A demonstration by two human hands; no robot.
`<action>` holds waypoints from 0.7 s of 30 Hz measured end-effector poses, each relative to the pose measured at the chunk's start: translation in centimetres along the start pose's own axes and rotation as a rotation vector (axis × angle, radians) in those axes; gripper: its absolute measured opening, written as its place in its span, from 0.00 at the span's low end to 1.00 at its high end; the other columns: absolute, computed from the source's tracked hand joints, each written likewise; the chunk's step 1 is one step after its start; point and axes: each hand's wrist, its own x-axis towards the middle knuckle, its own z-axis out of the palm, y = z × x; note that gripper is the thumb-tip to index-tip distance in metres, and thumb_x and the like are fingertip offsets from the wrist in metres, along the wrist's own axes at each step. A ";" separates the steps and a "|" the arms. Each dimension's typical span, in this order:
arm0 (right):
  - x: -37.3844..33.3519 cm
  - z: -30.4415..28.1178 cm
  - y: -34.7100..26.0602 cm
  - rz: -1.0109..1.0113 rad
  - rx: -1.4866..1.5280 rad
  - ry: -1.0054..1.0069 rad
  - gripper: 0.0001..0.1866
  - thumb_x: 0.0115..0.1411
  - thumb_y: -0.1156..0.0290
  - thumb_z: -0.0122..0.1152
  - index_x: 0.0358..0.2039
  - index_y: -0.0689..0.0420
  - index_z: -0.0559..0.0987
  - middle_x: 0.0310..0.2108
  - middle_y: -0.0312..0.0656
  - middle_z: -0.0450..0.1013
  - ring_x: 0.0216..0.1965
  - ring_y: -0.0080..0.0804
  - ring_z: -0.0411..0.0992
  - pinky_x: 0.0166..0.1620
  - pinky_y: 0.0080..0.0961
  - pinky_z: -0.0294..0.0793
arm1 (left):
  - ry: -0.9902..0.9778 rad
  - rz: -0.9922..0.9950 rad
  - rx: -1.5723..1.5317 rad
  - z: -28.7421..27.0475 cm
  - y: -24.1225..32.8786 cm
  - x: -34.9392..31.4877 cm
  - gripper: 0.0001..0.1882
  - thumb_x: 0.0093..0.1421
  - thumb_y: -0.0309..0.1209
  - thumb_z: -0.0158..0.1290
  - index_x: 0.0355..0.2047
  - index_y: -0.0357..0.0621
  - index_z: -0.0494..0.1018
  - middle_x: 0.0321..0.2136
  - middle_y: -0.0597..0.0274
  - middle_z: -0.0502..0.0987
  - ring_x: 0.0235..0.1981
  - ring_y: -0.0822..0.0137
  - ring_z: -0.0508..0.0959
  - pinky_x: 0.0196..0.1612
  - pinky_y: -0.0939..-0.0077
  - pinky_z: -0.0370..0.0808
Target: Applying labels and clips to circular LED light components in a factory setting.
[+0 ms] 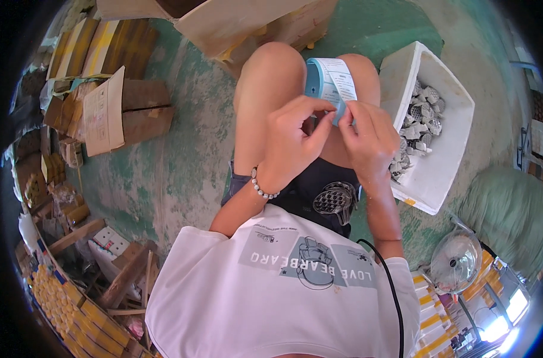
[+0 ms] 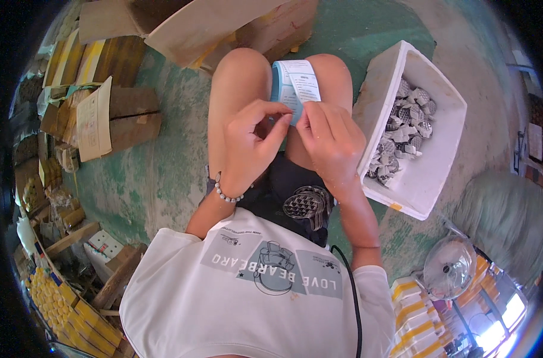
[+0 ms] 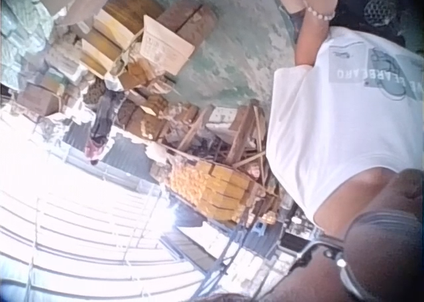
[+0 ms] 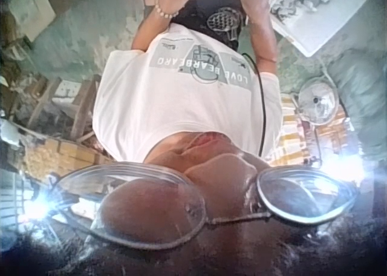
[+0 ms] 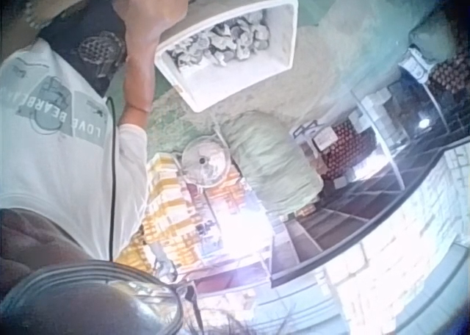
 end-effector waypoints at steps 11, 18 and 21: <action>0.5 -0.2 1.5 0.159 0.344 -0.211 0.09 0.51 0.78 0.68 0.35 0.58 0.81 0.30 0.42 0.77 0.30 0.38 0.78 0.35 0.31 0.77 | -0.086 -0.106 0.053 0.6 -0.6 0.0 0.06 0.61 0.26 0.62 0.34 0.36 0.79 0.14 0.65 0.73 0.16 0.83 0.68 0.20 0.83 0.62; 1.2 -0.5 2.3 0.321 0.369 -0.177 0.07 0.54 0.78 0.67 0.35 0.60 0.82 0.31 0.45 0.79 0.31 0.39 0.79 0.37 0.29 0.77 | -0.093 -0.153 0.022 0.0 -2.3 -1.1 0.05 0.60 0.25 0.62 0.32 0.36 0.79 0.18 0.66 0.75 0.18 0.82 0.69 0.20 0.83 0.63; 1.4 -0.6 2.5 0.368 0.370 -0.167 0.06 0.54 0.78 0.66 0.34 0.61 0.83 0.30 0.45 0.79 0.31 0.38 0.79 0.36 0.28 0.77 | 0.016 -0.029 0.114 0.4 -2.3 -1.5 0.04 0.58 0.23 0.63 0.31 0.36 0.78 0.21 0.65 0.76 0.18 0.82 0.70 0.21 0.84 0.65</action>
